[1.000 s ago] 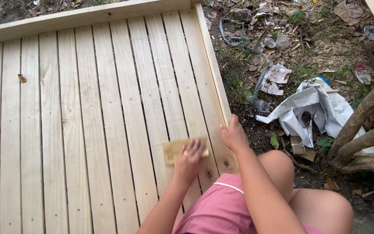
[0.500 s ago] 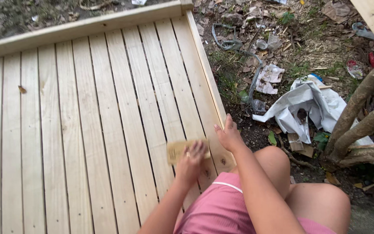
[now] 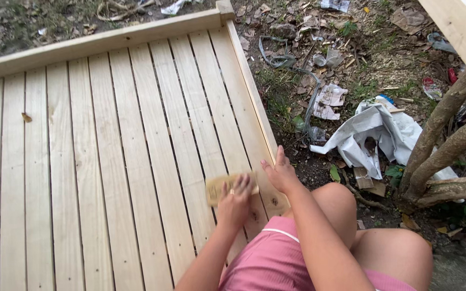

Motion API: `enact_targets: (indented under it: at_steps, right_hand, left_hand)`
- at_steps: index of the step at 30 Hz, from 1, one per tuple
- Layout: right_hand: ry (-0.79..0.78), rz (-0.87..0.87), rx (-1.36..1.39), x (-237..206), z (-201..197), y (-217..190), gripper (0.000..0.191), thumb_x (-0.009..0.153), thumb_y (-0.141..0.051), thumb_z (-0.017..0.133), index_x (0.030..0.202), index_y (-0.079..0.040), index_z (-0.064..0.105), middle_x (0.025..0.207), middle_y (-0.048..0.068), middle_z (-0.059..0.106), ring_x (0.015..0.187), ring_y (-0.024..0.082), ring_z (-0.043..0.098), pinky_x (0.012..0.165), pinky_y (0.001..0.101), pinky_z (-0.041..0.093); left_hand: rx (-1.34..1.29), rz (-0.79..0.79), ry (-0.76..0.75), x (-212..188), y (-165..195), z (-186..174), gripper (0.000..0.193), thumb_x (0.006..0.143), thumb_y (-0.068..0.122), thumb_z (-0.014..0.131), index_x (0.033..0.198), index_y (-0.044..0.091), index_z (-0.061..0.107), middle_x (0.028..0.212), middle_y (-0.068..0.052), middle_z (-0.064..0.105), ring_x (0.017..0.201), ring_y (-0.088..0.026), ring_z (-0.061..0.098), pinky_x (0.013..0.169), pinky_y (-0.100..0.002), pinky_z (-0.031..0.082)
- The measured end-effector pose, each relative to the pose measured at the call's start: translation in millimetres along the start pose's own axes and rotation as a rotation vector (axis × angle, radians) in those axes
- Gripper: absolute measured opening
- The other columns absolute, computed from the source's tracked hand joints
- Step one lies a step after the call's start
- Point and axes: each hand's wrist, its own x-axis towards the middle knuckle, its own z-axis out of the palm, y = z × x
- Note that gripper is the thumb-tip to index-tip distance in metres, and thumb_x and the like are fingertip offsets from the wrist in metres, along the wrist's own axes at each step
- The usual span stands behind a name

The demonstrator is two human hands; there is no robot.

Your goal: The person sits on the ground sanding a slatted wooden panel, rubbing sandpaper by hand across the planks and along the frame edge, and occasionally using a black sanding block on the surface.

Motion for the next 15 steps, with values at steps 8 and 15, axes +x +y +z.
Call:
enact_targets:
  at_steps: [8,15]
  right_hand:
    - [-0.036,0.054,-0.14,-16.1,-9.1,-7.4,0.097,0.096,-0.057,0.048,0.164,-0.021,-0.011,0.17,0.016,0.016,0.153,0.04,0.025,0.124,0.055,0.024]
    - [0.017,0.03,-0.418,-22.4,-10.6,-22.0,0.104,0.095,-0.048,0.056,0.161,-0.014,-0.017,0.17,0.013,0.012,0.156,0.034,0.016,0.119,0.0672,0.019]
  left_hand:
    - [0.027,-0.064,0.088,51.5,9.3,-3.8,0.052,0.091,0.008,0.05,0.143,0.009,0.057,0.154,-0.009,0.053,0.145,-0.022,0.044,0.12,-0.058,0.021]
    - [-0.034,-0.05,0.03,-6.4,9.1,-16.2,0.048,0.095,0.012,0.052,0.141,0.018,0.061,0.15,0.0,0.056,0.143,-0.016,0.046,0.12,-0.06,0.019]
